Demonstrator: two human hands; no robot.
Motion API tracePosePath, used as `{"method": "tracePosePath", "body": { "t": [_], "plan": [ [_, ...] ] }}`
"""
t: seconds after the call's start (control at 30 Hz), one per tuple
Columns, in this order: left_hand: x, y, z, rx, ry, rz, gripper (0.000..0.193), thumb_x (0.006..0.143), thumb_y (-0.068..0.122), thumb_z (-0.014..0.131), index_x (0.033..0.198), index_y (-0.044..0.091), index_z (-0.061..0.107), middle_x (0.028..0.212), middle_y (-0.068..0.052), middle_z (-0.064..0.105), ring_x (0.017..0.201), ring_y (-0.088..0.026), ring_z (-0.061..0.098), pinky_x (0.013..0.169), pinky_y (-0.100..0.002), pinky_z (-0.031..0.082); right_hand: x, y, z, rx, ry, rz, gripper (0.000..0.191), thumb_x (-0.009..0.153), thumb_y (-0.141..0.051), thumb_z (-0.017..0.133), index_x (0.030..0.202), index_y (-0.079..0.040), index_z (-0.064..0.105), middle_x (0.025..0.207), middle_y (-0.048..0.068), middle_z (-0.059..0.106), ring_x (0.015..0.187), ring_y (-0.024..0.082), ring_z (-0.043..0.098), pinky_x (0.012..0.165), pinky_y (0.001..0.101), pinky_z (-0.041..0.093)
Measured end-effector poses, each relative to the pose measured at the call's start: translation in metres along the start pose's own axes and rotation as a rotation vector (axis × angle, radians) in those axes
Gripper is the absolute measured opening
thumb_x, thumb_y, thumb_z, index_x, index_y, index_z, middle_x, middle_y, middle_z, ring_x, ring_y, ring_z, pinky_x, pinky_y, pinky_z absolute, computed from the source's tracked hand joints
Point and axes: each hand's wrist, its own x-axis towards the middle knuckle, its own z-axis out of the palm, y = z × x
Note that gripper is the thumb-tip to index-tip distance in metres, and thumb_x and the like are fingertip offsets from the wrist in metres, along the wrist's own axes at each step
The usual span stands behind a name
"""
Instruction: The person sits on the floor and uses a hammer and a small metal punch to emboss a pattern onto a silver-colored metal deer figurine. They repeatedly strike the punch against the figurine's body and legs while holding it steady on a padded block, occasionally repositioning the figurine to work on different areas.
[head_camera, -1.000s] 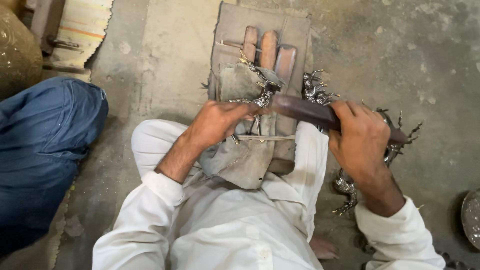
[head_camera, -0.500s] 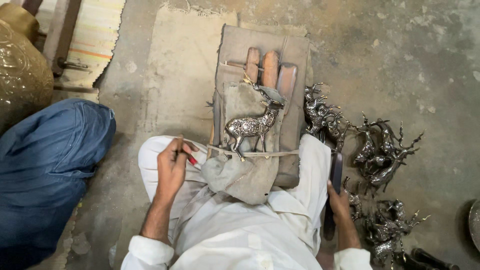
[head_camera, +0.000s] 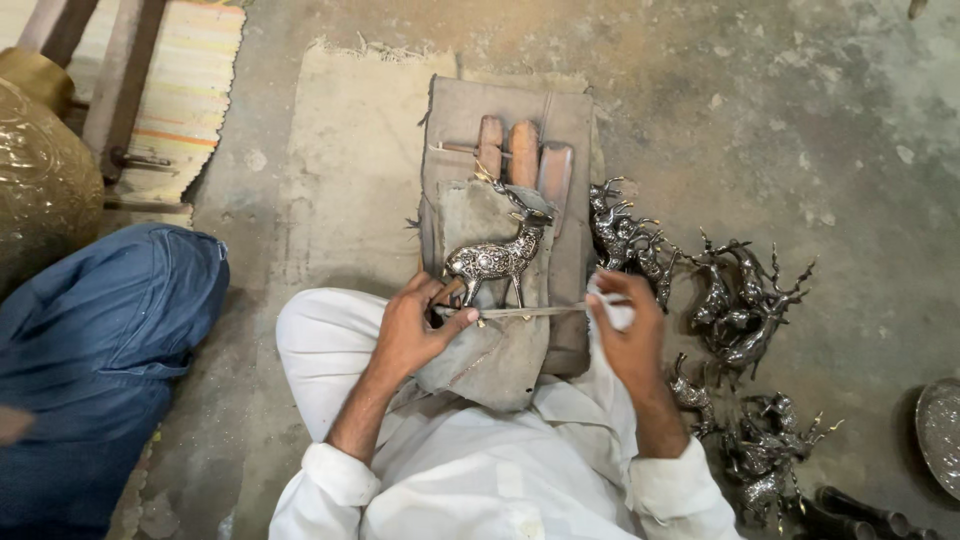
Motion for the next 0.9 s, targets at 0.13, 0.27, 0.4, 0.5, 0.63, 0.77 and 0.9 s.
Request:
{"method": "tracePosePath", "body": {
  "t": [0.13, 0.27, 0.4, 0.5, 0.63, 0.77, 0.9],
  "plan": [
    [-0.006, 0.009, -0.004, 0.004, 0.037, 0.079, 0.049, 0.074, 0.037, 0.089, 0.096, -0.003, 0.070, 0.085, -0.012, 0.057, 0.072, -0.028, 0.060, 0.064, -0.041, 0.049, 0.024, -0.072, 0.033, -0.216, -0.254, -0.462, 0.058, 0.079, -0.008, 0.080, 0.134, -0.009, 0.061, 0.136, 0.015, 0.061, 0.123, 0.037, 0.058, 0.103, 0.0459, 0.048],
    [-0.019, 0.021, -0.006, -0.058, 0.069, 0.197, 0.045, 0.076, 0.030, 0.087, 0.105, -0.001, 0.072, 0.090, -0.012, 0.059, 0.072, -0.028, 0.062, 0.063, -0.039, 0.051, 0.042, -0.100, 0.053, -0.334, -0.453, -0.541, 0.070, 0.067, 0.000, 0.075, 0.135, -0.011, 0.061, 0.135, 0.013, 0.058, 0.124, 0.038, 0.056, 0.103, 0.0474, 0.047],
    [-0.028, 0.030, -0.005, -0.102, 0.045, 0.231, 0.042, 0.080, 0.027, 0.085, 0.107, -0.001, 0.069, 0.090, -0.013, 0.063, 0.074, -0.029, 0.066, 0.065, -0.039, 0.053, 0.042, -0.093, 0.053, -0.295, -0.422, -0.511, 0.070, 0.067, 0.010, 0.066, 0.134, -0.012, 0.062, 0.130, 0.012, 0.062, 0.120, 0.037, 0.061, 0.100, 0.0453, 0.052],
    [-0.033, 0.031, 0.000, -0.048, 0.021, 0.283, 0.035, 0.082, 0.025, 0.085, 0.104, 0.002, 0.071, 0.092, -0.013, 0.071, 0.079, -0.031, 0.071, 0.067, -0.040, 0.055, 0.034, -0.083, 0.049, -0.263, -0.264, -0.569, 0.067, 0.068, 0.011, 0.065, 0.131, -0.011, 0.063, 0.128, 0.013, 0.064, 0.118, 0.036, 0.065, 0.100, 0.0442, 0.055],
    [-0.047, 0.029, 0.009, 0.063, -0.115, 0.199, 0.021, 0.085, 0.024, 0.082, 0.099, 0.010, 0.075, 0.087, -0.010, 0.078, 0.075, -0.030, 0.076, 0.068, -0.041, 0.058, 0.024, -0.073, 0.047, -0.147, -0.032, -0.613, 0.055, 0.078, 0.009, 0.076, 0.128, -0.009, 0.061, 0.130, 0.013, 0.065, 0.123, 0.034, 0.067, 0.103, 0.0420, 0.057],
    [-0.059, 0.029, 0.016, 0.280, -0.195, 0.218, 0.035, 0.079, 0.019, 0.082, 0.109, 0.006, 0.070, 0.085, -0.016, 0.074, 0.072, -0.037, 0.072, 0.064, -0.048, 0.054, 0.024, -0.066, 0.050, 0.153, 0.030, -0.456, 0.061, 0.080, -0.006, 0.091, 0.131, -0.007, 0.057, 0.132, 0.012, 0.065, 0.122, 0.028, 0.067, 0.102, 0.0377, 0.058],
    [-0.071, 0.033, 0.015, 0.370, -0.174, 0.291, 0.038, 0.072, 0.008, 0.075, 0.109, 0.003, 0.070, 0.086, -0.018, 0.072, 0.071, -0.038, 0.071, 0.062, -0.049, 0.054, 0.020, -0.061, 0.053, 0.330, -0.178, -0.232, 0.063, 0.079, -0.007, 0.090, 0.134, -0.007, 0.058, 0.131, 0.011, 0.067, 0.118, 0.025, 0.069, 0.099, 0.0352, 0.061]
  ]
}}
